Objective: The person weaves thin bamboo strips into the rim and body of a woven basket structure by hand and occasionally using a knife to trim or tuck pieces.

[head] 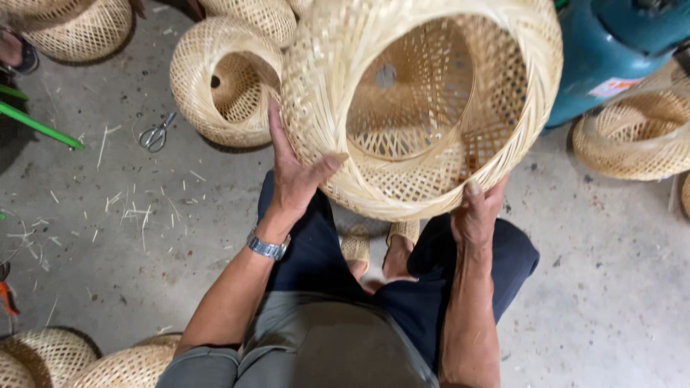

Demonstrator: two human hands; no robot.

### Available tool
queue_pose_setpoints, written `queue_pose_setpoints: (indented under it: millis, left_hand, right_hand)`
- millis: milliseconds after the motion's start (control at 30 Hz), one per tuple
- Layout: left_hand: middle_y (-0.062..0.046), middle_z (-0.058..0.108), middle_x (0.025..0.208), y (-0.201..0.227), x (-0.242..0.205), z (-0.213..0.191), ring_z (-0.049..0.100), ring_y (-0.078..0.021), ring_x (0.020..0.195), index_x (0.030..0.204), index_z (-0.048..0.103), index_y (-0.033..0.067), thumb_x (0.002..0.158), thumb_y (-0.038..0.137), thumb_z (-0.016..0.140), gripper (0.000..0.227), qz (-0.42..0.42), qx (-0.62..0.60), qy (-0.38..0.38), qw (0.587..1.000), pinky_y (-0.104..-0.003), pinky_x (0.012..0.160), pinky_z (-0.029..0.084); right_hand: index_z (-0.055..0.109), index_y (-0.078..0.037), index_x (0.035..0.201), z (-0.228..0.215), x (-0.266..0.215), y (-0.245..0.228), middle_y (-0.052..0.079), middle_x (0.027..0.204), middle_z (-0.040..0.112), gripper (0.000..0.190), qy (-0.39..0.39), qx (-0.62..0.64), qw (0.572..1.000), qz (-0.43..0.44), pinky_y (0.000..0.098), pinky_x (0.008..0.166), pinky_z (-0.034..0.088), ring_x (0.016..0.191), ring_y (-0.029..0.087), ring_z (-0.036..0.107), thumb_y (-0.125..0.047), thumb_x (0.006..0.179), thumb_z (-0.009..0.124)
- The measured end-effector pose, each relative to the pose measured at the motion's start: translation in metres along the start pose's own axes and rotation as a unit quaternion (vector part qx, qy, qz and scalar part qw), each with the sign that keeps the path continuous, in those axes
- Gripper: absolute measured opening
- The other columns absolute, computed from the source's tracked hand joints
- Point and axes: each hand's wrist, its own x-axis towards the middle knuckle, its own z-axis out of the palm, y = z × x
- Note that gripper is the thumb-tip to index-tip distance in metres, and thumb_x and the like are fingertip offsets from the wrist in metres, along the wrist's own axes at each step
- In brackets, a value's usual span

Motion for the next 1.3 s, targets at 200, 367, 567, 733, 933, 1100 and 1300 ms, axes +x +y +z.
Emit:
queue_pose_setpoints:
  millis: [200, 367, 567, 733, 933, 1100, 1300]
  left_hand:
    - [-0.026, 0.033, 0.166, -0.008, -0.001, -0.001, 0.039, -0.0332, 0.152, 0.166, 0.009, 0.0048, 0.079, 0.036, 0.091, 0.123, 0.02, 0.122, 0.042, 0.991, -0.043, 0.127, 0.035]
    - [-0.023, 0.037, 0.162, -0.014, -0.005, -0.013, 0.043, -0.0308, 0.147, 0.165, 0.012, 0.0044, 0.079, 0.034, 0.089, 0.12, -0.019, 0.025, 0.053, 0.998, -0.042, 0.123, 0.041]
    - [-0.016, 0.036, 0.159, -0.023, -0.001, -0.032, 0.043, -0.0286, 0.144, 0.162, 0.008, 0.0077, 0.073, 0.035, 0.093, 0.126, -0.015, -0.098, 0.018, 0.995, -0.043, 0.119, 0.044]
    - [-0.016, 0.037, 0.164, -0.031, -0.006, -0.038, 0.041, -0.0267, 0.151, 0.167, 0.012, 0.0045, 0.079, 0.035, 0.093, 0.124, -0.003, -0.085, 0.005, 0.996, -0.039, 0.128, 0.039]
    - [-0.016, 0.04, 0.16, -0.025, 0.013, -0.059, 0.043, -0.0287, 0.148, 0.164, 0.01, 0.0058, 0.071, 0.038, 0.095, 0.13, -0.06, -0.09, -0.031, 0.994, -0.041, 0.119, 0.042]
    - [-0.017, 0.048, 0.154, -0.017, 0.031, -0.069, 0.049, -0.0289, 0.144, 0.162, 0.019, 0.002, 0.07, 0.041, 0.095, 0.125, -0.096, -0.038, -0.118, 0.988, -0.04, 0.12, 0.045]
    - [-0.018, 0.052, 0.146, -0.005, 0.059, -0.079, 0.054, -0.0276, 0.135, 0.155, 0.03, -0.0013, 0.07, 0.052, 0.092, 0.118, -0.137, 0.028, -0.183, 0.973, -0.039, 0.115, 0.048]
  right_hand:
    - [0.025, -0.006, 0.16, 0.01, -0.005, 0.005, 0.011, 0.146, 0.05, 0.1, 0.035, 0.004, 0.999, 0.019, 0.0397, 0.109, 0.051, 0.128, 0.023, 0.055, -0.027, 0.084, 0.086]
    - [0.018, -0.008, 0.163, 0.015, -0.009, 0.004, 0.014, 0.153, 0.044, 0.108, -0.004, 0.021, 1.0, 0.015, 0.0405, 0.114, 0.048, 0.138, 0.027, 0.05, -0.027, 0.081, 0.086]
    - [0.006, -0.011, 0.166, 0.027, 0.016, -0.025, 0.012, 0.164, 0.035, 0.123, -0.012, -0.045, 0.999, -0.012, 0.0373, 0.108, 0.051, 0.147, 0.026, 0.045, -0.032, 0.08, 0.091]
    - [0.012, -0.005, 0.165, 0.036, 0.02, -0.031, 0.023, 0.154, 0.044, 0.123, 0.041, -0.161, 0.983, 0.076, 0.0402, 0.106, 0.054, 0.135, 0.032, 0.053, -0.031, 0.072, 0.088]
    - [0.0, -0.01, 0.167, 0.008, 0.044, -0.063, 0.028, 0.161, 0.037, 0.138, -0.019, -0.26, 0.958, 0.118, 0.051, 0.112, 0.044, 0.143, 0.038, 0.044, -0.065, 0.069, 0.08]
    - [0.005, -0.009, 0.17, 0.011, 0.091, -0.116, 0.032, 0.17, 0.026, 0.144, -0.185, -0.417, 0.887, 0.074, 0.0522, 0.127, 0.032, 0.157, 0.044, 0.034, -0.087, 0.067, 0.07]
    - [0.007, -0.007, 0.168, 0.027, 0.108, -0.104, 0.026, 0.173, 0.016, 0.144, -0.249, -0.5, 0.822, 0.111, 0.0539, 0.125, 0.021, 0.158, 0.041, 0.023, -0.069, 0.062, 0.084]
